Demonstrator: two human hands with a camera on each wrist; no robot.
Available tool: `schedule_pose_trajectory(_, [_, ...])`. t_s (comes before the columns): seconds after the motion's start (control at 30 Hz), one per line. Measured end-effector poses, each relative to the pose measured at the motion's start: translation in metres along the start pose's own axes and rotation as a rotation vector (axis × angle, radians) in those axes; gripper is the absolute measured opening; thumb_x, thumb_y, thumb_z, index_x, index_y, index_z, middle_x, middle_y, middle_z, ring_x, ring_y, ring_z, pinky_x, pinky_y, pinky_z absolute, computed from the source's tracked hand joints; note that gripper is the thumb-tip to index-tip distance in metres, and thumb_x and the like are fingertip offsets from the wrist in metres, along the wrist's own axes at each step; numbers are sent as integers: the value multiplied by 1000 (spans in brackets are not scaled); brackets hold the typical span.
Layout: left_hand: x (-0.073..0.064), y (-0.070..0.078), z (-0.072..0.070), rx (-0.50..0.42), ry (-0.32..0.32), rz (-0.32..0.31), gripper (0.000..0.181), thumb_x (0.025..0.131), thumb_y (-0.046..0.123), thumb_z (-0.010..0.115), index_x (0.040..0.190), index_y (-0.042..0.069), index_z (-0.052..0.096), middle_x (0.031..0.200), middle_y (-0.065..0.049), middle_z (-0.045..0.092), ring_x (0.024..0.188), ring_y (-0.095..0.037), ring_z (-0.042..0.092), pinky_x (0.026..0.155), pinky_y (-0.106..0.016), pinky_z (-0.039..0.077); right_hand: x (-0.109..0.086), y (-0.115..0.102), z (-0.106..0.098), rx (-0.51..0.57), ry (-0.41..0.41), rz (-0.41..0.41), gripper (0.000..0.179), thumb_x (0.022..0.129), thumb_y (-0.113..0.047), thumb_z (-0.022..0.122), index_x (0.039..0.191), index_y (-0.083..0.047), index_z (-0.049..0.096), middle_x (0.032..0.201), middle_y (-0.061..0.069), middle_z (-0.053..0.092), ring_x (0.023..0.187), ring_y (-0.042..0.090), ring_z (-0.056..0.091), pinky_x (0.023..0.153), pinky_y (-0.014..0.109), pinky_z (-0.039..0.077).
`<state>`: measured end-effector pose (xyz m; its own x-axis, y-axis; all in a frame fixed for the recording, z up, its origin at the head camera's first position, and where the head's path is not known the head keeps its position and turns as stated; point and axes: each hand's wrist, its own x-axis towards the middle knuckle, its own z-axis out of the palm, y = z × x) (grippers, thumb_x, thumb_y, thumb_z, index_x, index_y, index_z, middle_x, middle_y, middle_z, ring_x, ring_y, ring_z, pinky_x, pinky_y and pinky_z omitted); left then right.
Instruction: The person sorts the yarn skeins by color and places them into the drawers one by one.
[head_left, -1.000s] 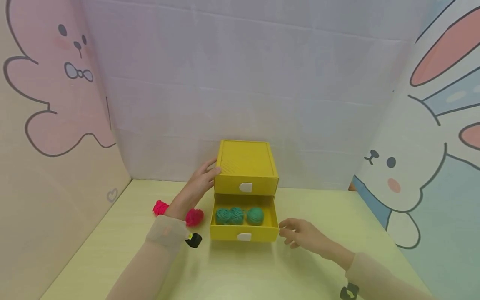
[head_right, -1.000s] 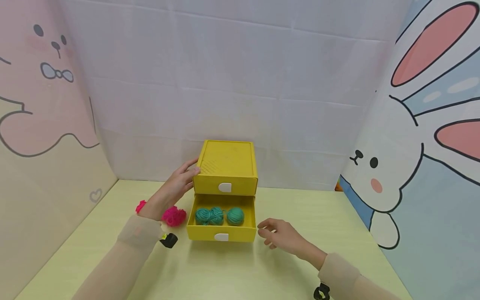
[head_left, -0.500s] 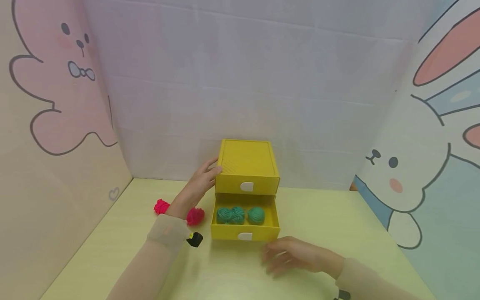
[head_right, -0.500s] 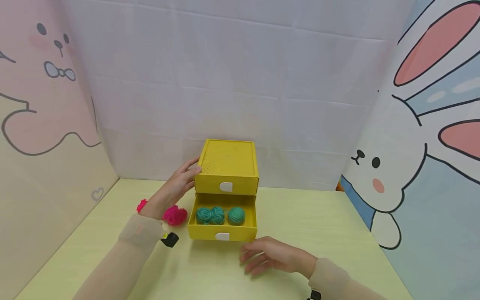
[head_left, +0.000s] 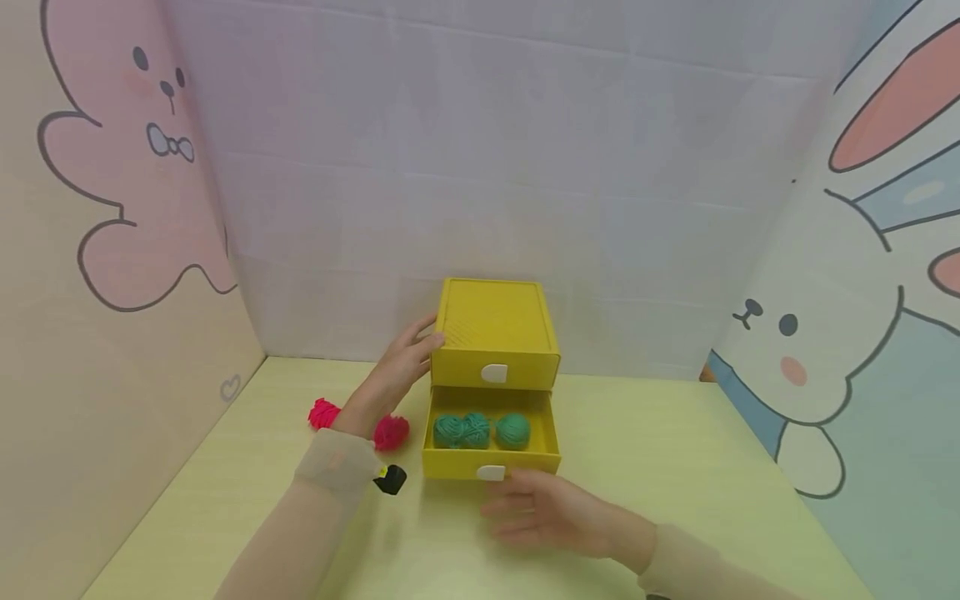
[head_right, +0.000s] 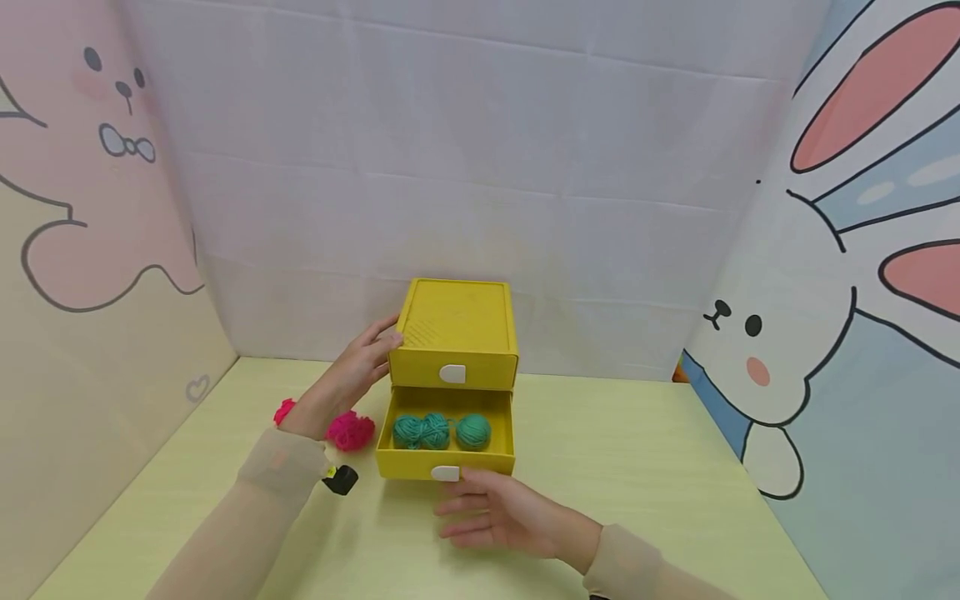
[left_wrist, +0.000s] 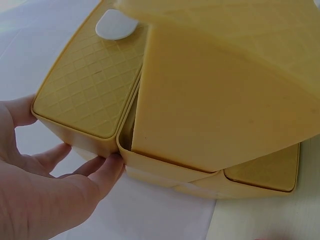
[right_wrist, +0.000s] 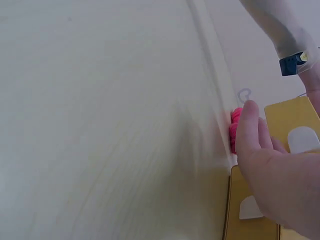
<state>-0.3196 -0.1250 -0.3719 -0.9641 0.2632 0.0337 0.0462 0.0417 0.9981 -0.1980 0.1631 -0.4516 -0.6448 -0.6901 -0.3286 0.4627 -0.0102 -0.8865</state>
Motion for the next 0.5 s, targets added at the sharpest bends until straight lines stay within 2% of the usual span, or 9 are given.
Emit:
schedule_pose_trajectory(0.2, [0,-1,0,1,-7,-2,65,112,42,53,169,26,26,167,-6,36,156,-30,35,130,-55,26,9,4,16,113,93,-34,68,112,-47,47,158,3,41,155,28,51,134,46,59,115,49,50])
schedule_pose_trajectory(0.5, [0,-1,-1,-9,-8,-3,65,113,39,52,170,25,25,164,-11,41,155,-31,37,131,-54,24,18,6,23,170,169,-39,69,110,-49,52,154,3,48,151,26,56,133,43,61,113,46,53])
